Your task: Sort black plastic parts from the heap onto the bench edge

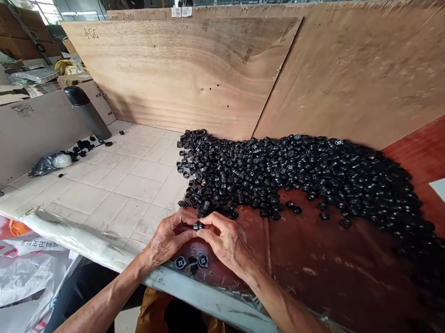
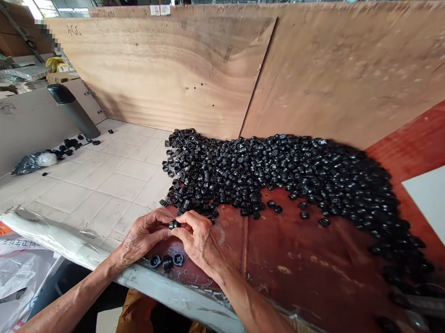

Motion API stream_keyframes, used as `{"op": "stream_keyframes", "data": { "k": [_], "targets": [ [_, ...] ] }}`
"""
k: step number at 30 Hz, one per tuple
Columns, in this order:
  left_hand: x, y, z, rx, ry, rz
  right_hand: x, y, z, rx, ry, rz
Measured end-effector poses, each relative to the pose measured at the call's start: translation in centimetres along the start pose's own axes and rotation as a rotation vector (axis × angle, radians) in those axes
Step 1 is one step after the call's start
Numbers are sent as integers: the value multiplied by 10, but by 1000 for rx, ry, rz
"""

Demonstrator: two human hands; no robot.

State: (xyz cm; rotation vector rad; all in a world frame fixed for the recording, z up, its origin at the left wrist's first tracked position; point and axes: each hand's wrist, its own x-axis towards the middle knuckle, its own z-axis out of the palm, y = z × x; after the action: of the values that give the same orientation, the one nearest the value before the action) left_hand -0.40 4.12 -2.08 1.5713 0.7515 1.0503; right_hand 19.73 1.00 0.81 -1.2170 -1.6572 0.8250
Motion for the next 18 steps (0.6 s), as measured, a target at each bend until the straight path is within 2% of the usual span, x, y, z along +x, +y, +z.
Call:
{"op": "stream_keyframes", "data": {
  "k": [4, 10, 13, 16, 18],
  "targets": [
    [-1, 0, 0, -1, 7, 3, 0, 1, 1, 65, 14, -10],
    [-1, -4, -2, 80, -8, 53, 0, -1, 2, 39, 49, -40],
    [-1, 1, -4, 137, -46, 85, -1, -3, 1, -47, 53, 2],
    [-8, 5, -8, 268, -83, 51, -7, -6, 5, -210, 51, 6],
    [-11, 0, -13, 340, -26, 54, -10, -2, 17, -300, 44, -12]
  ]
}}
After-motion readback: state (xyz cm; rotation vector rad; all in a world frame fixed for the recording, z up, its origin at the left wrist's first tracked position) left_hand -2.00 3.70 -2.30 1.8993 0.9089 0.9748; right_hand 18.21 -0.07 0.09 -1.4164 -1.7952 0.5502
